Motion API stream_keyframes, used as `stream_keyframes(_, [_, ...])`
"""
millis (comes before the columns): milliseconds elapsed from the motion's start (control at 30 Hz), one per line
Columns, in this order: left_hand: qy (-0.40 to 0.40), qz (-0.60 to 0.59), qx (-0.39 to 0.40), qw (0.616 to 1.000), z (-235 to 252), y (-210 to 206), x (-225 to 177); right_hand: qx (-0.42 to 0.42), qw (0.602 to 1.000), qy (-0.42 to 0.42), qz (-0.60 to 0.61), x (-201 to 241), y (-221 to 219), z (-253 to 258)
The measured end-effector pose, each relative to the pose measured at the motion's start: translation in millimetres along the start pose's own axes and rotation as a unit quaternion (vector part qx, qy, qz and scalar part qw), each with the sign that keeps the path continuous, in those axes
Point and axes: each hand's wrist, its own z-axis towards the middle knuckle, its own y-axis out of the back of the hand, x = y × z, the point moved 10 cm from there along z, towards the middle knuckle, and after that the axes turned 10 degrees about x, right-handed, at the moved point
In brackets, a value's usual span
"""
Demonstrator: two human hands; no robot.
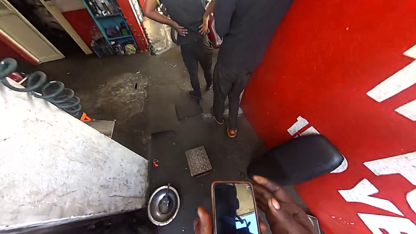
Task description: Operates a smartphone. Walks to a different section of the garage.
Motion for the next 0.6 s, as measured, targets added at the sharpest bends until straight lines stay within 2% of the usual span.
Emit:
stream_keyframes(100, [-0.003, 0.010, 0.012, 1.000, 1, -3, 2, 0.000, 0.999, -0.004, -0.036, 10, -7, 5])
stream_keyframes(200, [-0.042, 0.048, -0.006, 0.998, -2, -3, -9, -0.021, 0.994, 0.004, -0.109, 21, -8, 10])
stream_keyframes(367, [-0.066, 0.078, 0.015, 0.995, 8, -28, -15, -0.067, 0.970, 0.037, -0.230, 29, -5, 18])
stream_keyframes(433, [-0.061, 0.071, 0.018, 0.995, 8, -26, -14, -0.028, 0.971, 0.012, -0.235, 27, -7, 19])
stream_keyframes(533, [-0.056, 0.078, 0.027, 0.995, 6, -17, -16, 0.081, 0.973, -0.042, -0.210, 25, -17, 17])
stream_keyframes(600, [-0.058, 0.082, 0.036, 0.994, 7, -17, -18, 0.108, 0.973, -0.051, -0.197, 26, -19, 13])
